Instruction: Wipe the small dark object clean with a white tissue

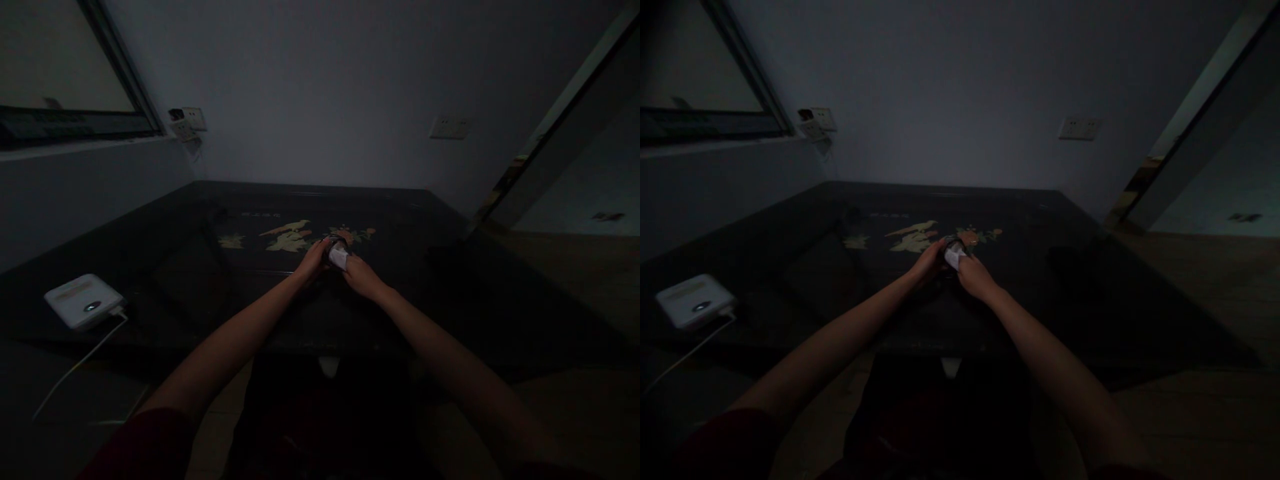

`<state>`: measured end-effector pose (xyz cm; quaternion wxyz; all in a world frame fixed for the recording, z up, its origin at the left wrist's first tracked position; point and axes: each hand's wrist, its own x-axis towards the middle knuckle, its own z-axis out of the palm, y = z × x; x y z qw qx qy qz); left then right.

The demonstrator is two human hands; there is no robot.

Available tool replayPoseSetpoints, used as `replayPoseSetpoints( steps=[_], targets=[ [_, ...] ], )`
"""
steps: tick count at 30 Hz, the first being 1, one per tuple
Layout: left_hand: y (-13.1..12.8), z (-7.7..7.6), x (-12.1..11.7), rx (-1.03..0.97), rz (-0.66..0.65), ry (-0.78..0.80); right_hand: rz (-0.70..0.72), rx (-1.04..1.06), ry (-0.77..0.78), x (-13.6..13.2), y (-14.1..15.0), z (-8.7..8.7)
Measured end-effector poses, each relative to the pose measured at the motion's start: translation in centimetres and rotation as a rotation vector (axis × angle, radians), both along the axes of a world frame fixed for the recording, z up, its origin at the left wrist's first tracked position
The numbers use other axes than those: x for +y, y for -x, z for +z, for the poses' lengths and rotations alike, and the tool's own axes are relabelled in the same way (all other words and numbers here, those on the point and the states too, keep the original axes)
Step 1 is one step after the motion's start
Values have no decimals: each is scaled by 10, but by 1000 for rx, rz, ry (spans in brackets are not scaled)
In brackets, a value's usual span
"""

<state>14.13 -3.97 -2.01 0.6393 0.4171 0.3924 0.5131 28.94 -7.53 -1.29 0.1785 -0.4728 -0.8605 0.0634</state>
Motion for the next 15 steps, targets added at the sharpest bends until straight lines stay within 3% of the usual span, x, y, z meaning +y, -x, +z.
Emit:
replayPoseSetpoints(
  steps=[7, 15],
  targets=[
    [0, 0, -2, -30, -6, -10, 66, -208, -226, -5, -1, 8],
    [0, -1, -1, -18, 6, -9, 36, -185, -181, -9, 1, 9]
  ],
)
